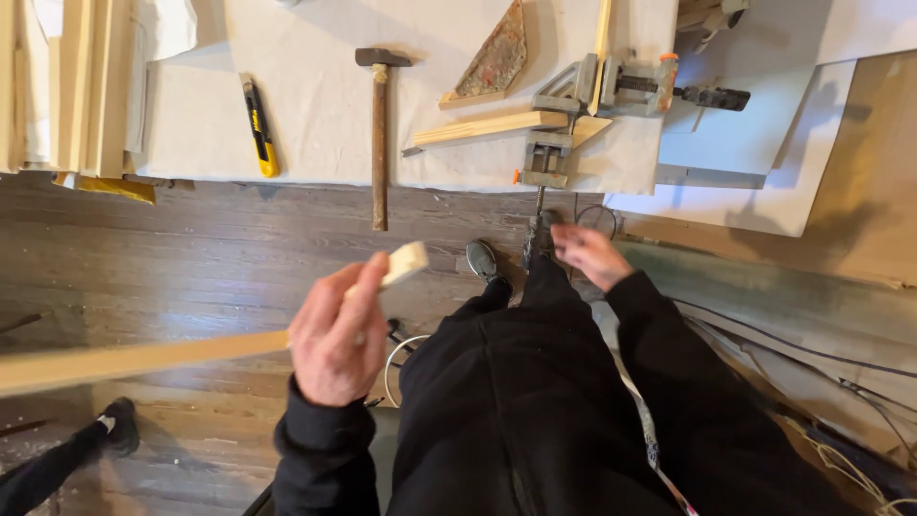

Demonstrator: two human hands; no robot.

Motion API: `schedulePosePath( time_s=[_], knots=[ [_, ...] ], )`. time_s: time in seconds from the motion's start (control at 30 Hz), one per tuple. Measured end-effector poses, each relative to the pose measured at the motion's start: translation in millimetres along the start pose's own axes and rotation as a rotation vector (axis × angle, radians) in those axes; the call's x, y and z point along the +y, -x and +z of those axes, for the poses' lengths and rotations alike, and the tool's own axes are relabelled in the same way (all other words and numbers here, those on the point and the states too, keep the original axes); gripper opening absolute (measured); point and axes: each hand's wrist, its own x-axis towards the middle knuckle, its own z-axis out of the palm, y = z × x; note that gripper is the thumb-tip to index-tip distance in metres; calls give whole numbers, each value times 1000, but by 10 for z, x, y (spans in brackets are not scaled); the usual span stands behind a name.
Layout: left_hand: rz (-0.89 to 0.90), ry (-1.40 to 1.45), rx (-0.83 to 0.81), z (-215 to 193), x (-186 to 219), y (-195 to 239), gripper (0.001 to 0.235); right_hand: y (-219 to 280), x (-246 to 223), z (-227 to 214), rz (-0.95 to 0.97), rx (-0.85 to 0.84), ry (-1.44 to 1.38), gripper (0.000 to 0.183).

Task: The person applies wood glue to the mitered end of a wooden frame moulding piece, fits it into the frame corner, and seats the frame in a corner vise on the bench. They tap the joint with a hammer, position a small brad, and tighten the vise screw with a hand driver to clamp the glued corner.

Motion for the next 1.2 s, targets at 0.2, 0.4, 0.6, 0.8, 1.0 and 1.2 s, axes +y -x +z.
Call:
schedulePosePath(
  time_s=[0.2,0.4,0.6,0.8,1.0,1.2],
  knots=[
    [155,283,9,168,217,-262,48,919,-542,180,-262,1,416,35],
    [-140,770,118,385,245,-470,31,1308,-1735,906,-692,232,957,28],
    [-292,1322,365,469,-51,-874,42,344,-1968,778,-1004,234,1364,31],
    [-395,1124,561,310,-429,-1278,52,-383,-1813,1016,-1182,273,1469,29],
    [-412,1105,538,480,-1074,-1464,32,-407,-1815,968,-1044,235,1348,22],
    [-399,1083,365,887,-1622,-1872,31,-411,-1929,948,-1059,190,1214,28]
  ],
)
